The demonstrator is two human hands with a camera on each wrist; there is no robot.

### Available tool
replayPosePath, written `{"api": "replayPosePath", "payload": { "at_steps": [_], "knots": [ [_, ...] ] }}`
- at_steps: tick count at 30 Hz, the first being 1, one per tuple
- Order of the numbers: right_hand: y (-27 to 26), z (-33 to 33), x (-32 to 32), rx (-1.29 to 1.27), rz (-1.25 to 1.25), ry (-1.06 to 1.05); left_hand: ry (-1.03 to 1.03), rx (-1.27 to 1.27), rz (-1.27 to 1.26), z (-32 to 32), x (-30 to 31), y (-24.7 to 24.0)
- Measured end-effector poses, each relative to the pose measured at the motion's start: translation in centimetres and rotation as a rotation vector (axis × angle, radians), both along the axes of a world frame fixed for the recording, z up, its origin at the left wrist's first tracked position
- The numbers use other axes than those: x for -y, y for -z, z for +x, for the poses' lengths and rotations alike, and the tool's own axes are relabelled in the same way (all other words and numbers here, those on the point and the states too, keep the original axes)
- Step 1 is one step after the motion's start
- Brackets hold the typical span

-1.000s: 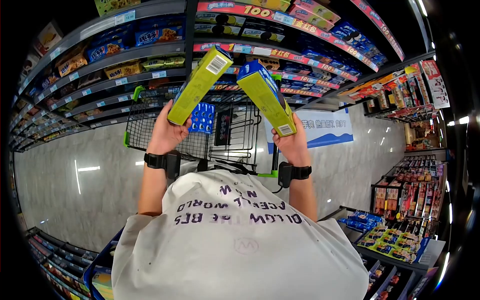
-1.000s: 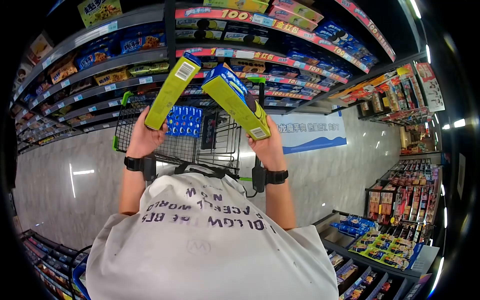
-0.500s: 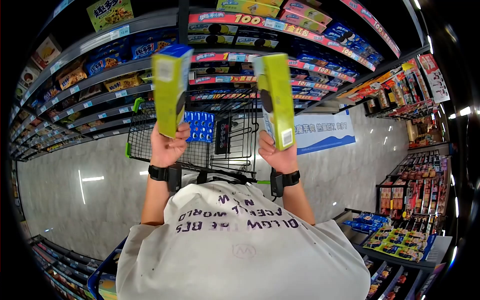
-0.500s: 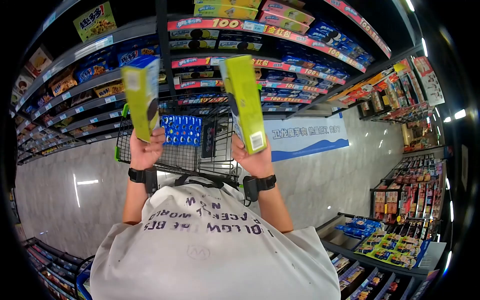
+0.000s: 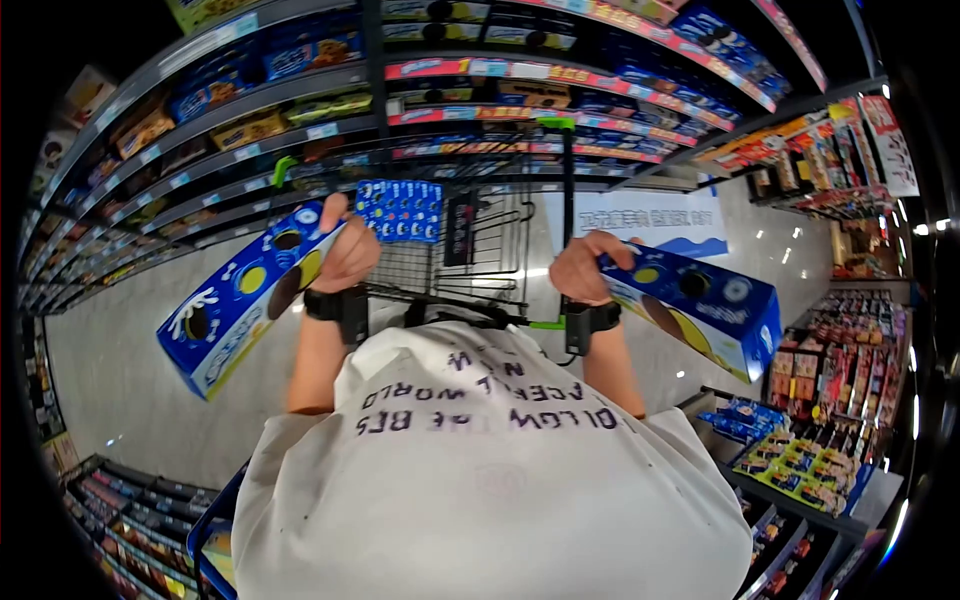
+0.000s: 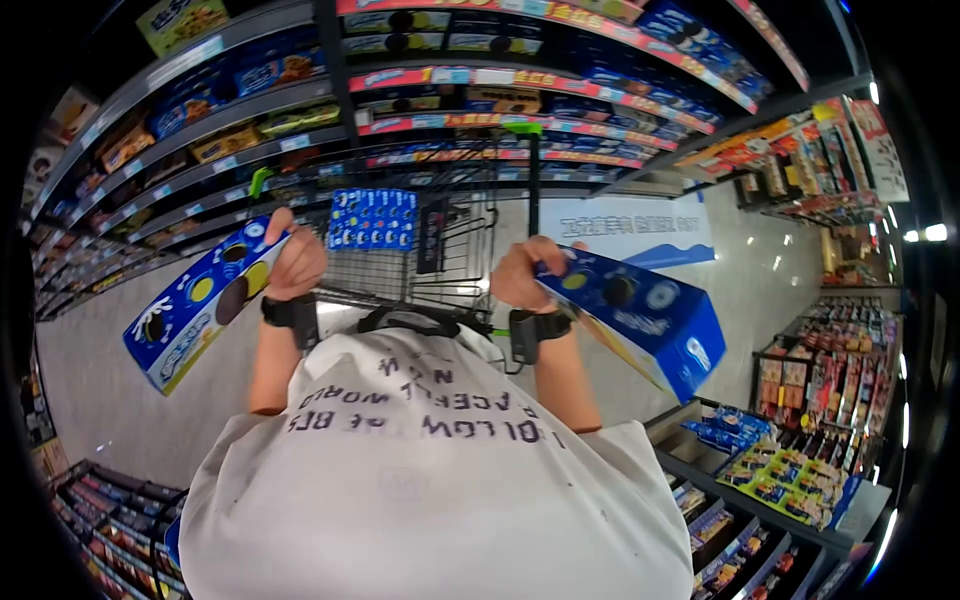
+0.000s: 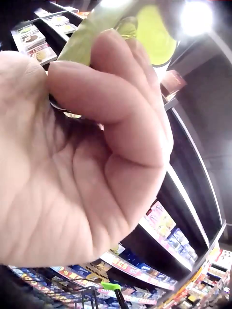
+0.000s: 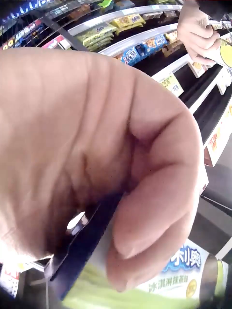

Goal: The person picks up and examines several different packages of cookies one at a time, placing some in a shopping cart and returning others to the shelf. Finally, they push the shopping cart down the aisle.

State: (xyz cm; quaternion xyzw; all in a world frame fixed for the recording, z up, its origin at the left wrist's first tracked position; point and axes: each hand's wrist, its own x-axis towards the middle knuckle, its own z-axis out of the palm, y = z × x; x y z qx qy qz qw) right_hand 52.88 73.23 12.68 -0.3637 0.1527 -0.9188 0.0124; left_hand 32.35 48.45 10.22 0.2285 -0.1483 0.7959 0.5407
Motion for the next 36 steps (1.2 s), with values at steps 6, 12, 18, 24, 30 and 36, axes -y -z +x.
{"api": "replayPosePath", "payload": {
  "at_steps": [6,12,18,24,30,36],
  "knots": [
    [0.3,-0.1,-1.3,0.124,0.21,-0.005,-0.183,-0.018,-0.335,-0.9,1.2,-0.4],
    [0.5,3.1,-3.1,0.785,0.189,0.572,-0.847,-0.754,-1.013,-3.4,4.7,-4.7],
    [-4.7,3.4,-3.1,0.867,0.707,0.766,-0.899,-1.07,-1.108,-4.0,6.0,-6.2],
    [-7.8,1.9,-2.6,0.534,1.375,1.193,-0.984,-1.086,-1.038,-4.5,8.6,-6.5],
    [-10.0,1.5,-1.0,0.34,1.591,1.768,-0.982,-0.496,-0.688,-7.2,12.0,-1.1],
    [-10.9,1.9,0.1,-0.092,1.734,2.17,-0.497,0.26,-0.127,-6.8,8.5,-1.6]
  ]
}}
